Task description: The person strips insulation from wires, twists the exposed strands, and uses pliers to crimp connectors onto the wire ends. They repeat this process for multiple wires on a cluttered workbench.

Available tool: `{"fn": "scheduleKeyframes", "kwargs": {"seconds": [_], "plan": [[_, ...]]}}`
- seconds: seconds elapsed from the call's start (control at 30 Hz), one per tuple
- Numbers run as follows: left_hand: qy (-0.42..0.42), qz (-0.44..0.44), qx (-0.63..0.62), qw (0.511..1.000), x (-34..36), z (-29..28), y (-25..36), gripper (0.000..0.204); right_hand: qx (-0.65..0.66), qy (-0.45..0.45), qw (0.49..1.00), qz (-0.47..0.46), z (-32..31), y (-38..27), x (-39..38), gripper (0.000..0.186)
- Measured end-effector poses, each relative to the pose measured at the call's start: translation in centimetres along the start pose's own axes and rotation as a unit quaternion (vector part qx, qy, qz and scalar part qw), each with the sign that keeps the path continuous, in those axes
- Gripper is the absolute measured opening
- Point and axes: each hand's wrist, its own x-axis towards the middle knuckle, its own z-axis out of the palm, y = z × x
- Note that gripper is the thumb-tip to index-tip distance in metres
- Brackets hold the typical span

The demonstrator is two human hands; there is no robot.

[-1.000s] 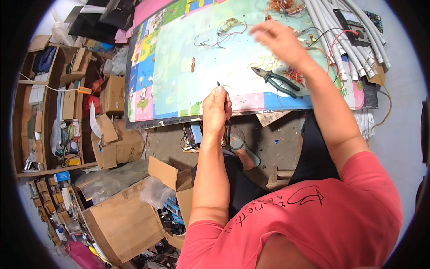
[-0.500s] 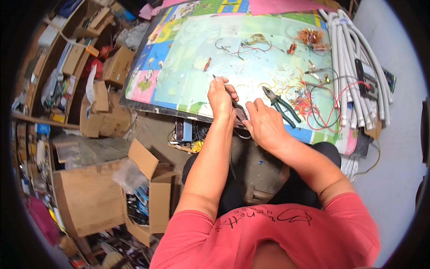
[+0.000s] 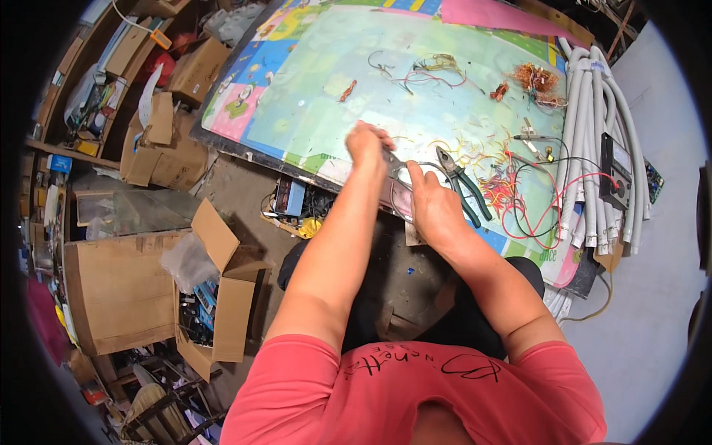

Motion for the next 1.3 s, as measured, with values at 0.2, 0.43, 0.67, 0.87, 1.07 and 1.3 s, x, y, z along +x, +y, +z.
{"fn": "scheduleKeyframes", "kwargs": {"seconds": [0.2, 0.43, 0.67, 0.87, 1.07, 1.3], "plan": [[0.052, -0.033, 0.096, 0.994, 7.5, -2.5, 3.6, 0.035, 0.008, -0.048, 0.999, 0.0, -1.1, 1.8, -0.4, 0.037], [-0.024, -0.08, 0.224, 0.971, 12.1, -1.8, 6.5, 0.061, 0.026, 0.04, 0.996, 0.076, -4.8, 4.7, 0.9, 0.029], [0.006, -0.08, 0.337, 0.938, 11.1, -9.8, 7.0, 0.051, 0.061, 0.07, 0.977, 0.194, -9.5, 8.8, 2.0, 0.04], [0.013, -0.084, 0.328, 0.941, 4.4, -14.1, 9.1, 0.041, 0.084, 0.138, 0.948, 0.273, -9.9, 13.0, 1.6, 0.045], [-0.06, -0.062, 0.391, 0.916, -5.5, -13.0, 9.5, 0.036, 0.131, 0.146, 0.945, 0.263, -10.5, 14.3, 0.0, 0.045], [-0.179, 0.012, 0.451, 0.874, -10.1, -5.4, 8.8, 0.04, 0.12, 0.141, 0.936, 0.299, -11.5, 15.9, -0.5, 0.043]]}}
